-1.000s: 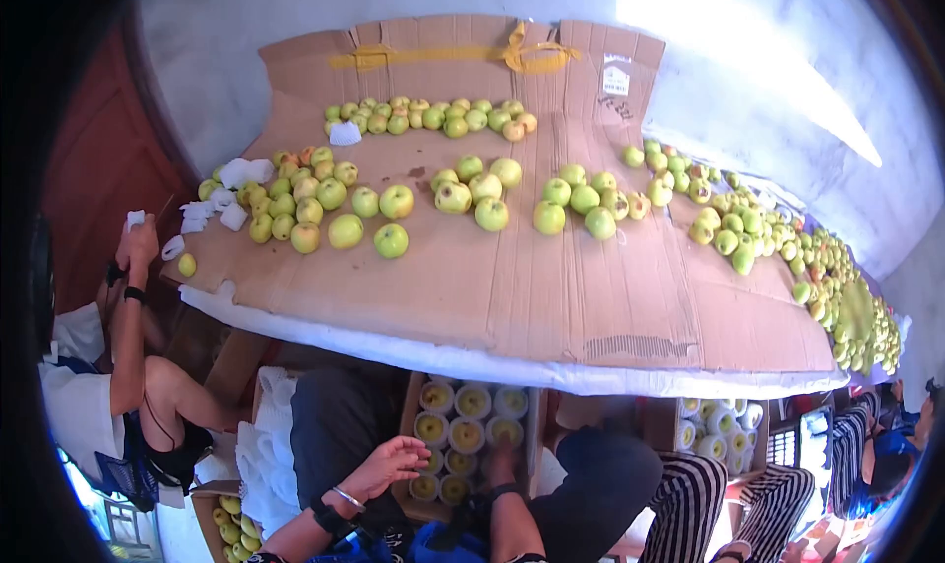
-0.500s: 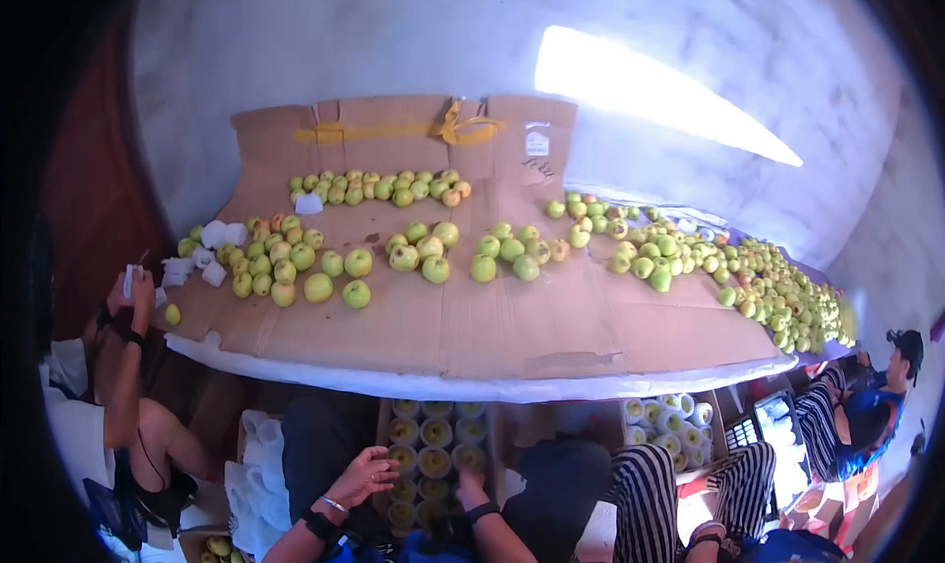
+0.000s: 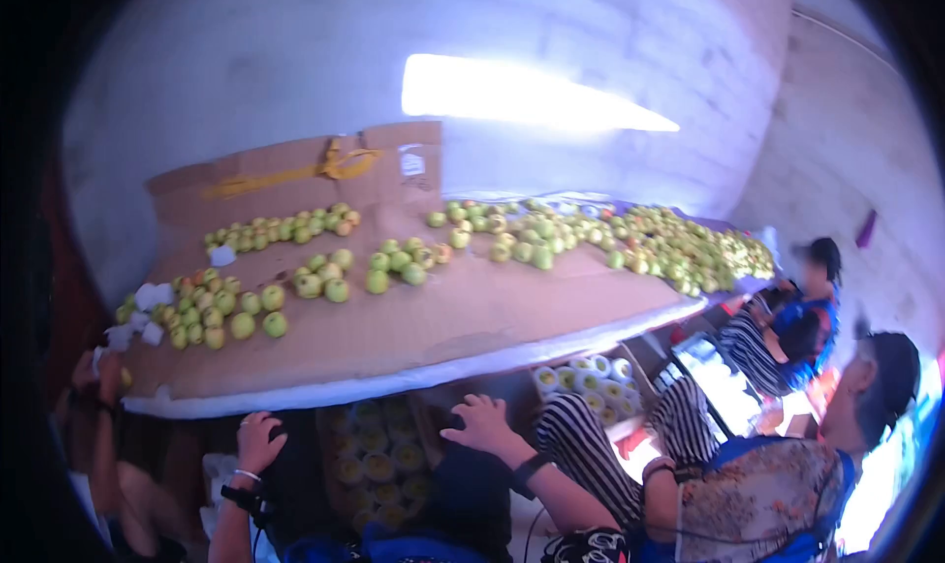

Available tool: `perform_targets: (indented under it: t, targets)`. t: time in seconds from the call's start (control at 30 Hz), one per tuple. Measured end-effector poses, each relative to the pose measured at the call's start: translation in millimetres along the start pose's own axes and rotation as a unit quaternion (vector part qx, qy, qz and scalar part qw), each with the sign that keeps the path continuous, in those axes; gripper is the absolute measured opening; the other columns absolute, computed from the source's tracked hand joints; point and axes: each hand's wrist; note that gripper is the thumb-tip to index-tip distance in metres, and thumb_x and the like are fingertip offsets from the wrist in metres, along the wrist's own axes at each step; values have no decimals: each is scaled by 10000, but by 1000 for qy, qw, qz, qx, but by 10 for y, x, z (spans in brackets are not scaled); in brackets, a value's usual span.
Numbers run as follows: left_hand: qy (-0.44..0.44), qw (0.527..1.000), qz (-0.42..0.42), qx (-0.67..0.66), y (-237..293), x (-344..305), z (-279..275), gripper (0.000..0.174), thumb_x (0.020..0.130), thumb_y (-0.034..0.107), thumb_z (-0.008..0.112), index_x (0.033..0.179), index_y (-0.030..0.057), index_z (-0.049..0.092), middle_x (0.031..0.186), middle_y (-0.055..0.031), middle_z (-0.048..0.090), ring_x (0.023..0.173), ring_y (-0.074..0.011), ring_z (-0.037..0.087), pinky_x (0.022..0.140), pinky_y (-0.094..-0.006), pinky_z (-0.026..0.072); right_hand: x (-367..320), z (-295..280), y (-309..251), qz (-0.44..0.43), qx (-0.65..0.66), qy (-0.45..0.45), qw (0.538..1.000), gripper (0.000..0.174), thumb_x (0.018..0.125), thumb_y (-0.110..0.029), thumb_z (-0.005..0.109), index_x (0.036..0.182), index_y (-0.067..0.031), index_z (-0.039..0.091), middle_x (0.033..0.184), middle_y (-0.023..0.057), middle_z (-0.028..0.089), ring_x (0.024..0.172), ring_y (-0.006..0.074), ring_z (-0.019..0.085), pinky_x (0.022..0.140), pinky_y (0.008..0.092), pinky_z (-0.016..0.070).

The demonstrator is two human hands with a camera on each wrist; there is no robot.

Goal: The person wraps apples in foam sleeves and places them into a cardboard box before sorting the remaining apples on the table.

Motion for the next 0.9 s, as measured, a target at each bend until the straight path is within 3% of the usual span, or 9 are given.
perform_targets:
  t: [0.07, 0.17, 0.23, 0.47, 0.67, 0.7, 0.77, 0.8, 0.9]
  targets:
    - [7, 998, -55, -12, 78, 34, -9, 323, 631, 237, 713, 901, 87, 618, 1079, -107, 545, 1086, -320, 464, 916, -446, 383, 0, 46, 142, -111, -67, 6, 992, 445, 725, -450, 651, 1017, -116, 621, 1111, 111, 562, 1056, 279, 511, 862, 430, 351]
    - [7, 999, -15, -32, -43, 93, 104, 354, 585, 221, 714, 890, 78, 606, 1001, -111, 542, 1014, -327, 478, 897, -429, 395, 89, 148, 149, -76, -48, 21, 996, 383, 720, -424, 650, 936, -108, 624, 1006, 86, 587, 998, 256, 527, 802, 423, 364]
    - [-8, 999, -2, -37, -78, 192, 114, 352, 577, 220, 714, 878, 75, 603, 987, -114, 541, 992, -334, 482, 889, -427, 398, 84, 194, 159, -78, -69, -24, 994, 363, 738, -405, 640, 915, -89, 616, 973, 72, 599, 991, 245, 534, 807, 406, 372]
    - [-104, 994, 34, 20, -396, 372, 77, 348, 571, 223, 717, 852, 62, 587, 888, -123, 509, 884, -331, 489, 801, -434, 404, 26, 198, 386, -56, -18, -8, 998, 298, 756, -340, 621, 911, -85, 617, 990, 76, 596, 1003, 243, 534, 830, 387, 386]
    - [-137, 990, 24, -36, -492, 464, 208, 329, 604, 186, 695, 870, 44, 563, 969, -149, 552, 952, -344, 516, 862, -429, 398, 22, 149, 542, -80, 36, 59, 994, 255, 742, -316, 635, 847, -84, 609, 928, 65, 585, 955, 235, 531, 798, 372, 385]
    - [-91, 994, 59, -21, -455, 440, 204, 282, 617, 194, 659, 842, 44, 578, 884, -152, 574, 863, -338, 543, 806, -416, 421, 33, 146, 581, -93, 46, 84, 991, 246, 734, -299, 646, 843, -81, 606, 929, 68, 590, 942, 243, 542, 797, 375, 402]
    - [-96, 993, 51, -37, -237, 493, 12, 295, 643, 194, 655, 886, 40, 587, 929, -163, 594, 893, -342, 551, 830, -419, 420, 124, 31, 606, -94, 55, 42, 993, 260, 705, -284, 667, 865, -85, 622, 946, 75, 603, 929, 262, 564, 797, 404, 420]
    - [-163, 986, 15, -31, -70, 570, -186, 322, 684, 208, 652, 948, 36, 587, 992, -148, 591, 962, -326, 538, 889, -423, 406, 137, 72, 637, -85, 61, 44, 994, 268, 694, -282, 669, 878, -91, 631, 986, 78, 607, 977, 264, 558, 819, 415, 415]
    - [-195, 980, -21, -26, -32, 690, -292, 360, 695, 229, 648, 992, 33, 593, 1036, -154, 583, 1003, -338, 519, 904, -419, 396, 238, -45, 683, -62, 76, -8, 995, 275, 644, -209, 709, 880, -91, 631, 1014, 96, 605, 1037, 311, 537, 863, 440, 416]
Point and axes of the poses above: each hand's wrist, its own x-axis towards the middle knuckle, its own z-axis out of the palm, y = z × x
